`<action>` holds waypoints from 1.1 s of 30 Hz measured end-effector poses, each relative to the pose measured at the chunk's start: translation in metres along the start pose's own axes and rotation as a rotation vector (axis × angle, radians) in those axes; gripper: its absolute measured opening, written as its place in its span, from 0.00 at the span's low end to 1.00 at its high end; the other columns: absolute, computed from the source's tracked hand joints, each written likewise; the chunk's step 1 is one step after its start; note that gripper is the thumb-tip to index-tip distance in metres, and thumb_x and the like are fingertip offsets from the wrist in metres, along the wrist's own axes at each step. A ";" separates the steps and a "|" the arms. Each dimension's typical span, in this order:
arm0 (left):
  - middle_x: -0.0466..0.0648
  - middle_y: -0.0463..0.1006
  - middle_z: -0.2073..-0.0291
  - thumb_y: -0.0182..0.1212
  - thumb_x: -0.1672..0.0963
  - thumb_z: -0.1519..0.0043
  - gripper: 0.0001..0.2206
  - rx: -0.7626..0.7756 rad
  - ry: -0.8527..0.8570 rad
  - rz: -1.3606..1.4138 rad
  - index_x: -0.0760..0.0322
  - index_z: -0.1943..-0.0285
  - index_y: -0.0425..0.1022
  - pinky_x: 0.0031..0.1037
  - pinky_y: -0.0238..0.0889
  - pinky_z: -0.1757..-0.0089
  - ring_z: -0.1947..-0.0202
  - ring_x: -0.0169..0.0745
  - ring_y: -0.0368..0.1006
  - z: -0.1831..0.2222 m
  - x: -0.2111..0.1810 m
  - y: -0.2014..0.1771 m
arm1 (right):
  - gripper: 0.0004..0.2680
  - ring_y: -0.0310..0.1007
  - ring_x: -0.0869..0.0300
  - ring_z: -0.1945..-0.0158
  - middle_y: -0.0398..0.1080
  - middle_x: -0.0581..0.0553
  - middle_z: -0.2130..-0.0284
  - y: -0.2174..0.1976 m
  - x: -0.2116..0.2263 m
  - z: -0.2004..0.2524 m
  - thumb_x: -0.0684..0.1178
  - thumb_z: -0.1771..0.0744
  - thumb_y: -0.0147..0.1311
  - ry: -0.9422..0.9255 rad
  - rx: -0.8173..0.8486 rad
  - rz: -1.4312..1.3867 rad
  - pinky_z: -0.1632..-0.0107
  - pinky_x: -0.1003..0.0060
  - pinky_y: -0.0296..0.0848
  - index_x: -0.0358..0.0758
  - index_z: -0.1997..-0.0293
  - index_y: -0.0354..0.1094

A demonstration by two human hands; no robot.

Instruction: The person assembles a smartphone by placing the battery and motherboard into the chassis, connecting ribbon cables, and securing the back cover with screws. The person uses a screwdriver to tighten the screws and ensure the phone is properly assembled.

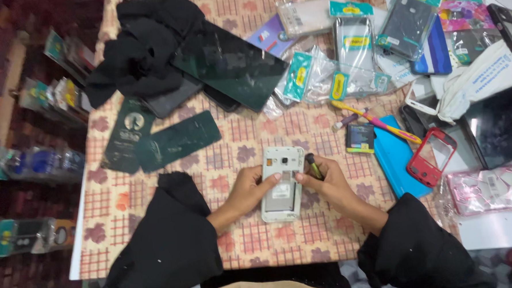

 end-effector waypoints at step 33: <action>0.54 0.82 0.52 0.63 0.55 0.36 0.22 0.015 0.032 -0.121 0.67 0.35 0.65 0.31 0.76 0.59 0.56 0.40 0.82 -0.006 -0.010 -0.002 | 0.11 0.55 0.62 0.79 0.62 0.52 0.80 -0.048 0.058 0.135 0.56 0.30 0.53 -0.556 0.081 -0.483 0.71 0.65 0.55 0.39 0.58 0.70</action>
Point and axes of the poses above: each hand's wrist, its own z-axis away from the middle knuckle, its own y-axis out of the palm, x = y × z, the point moved 5 cm from there along -z, towards the middle knuckle
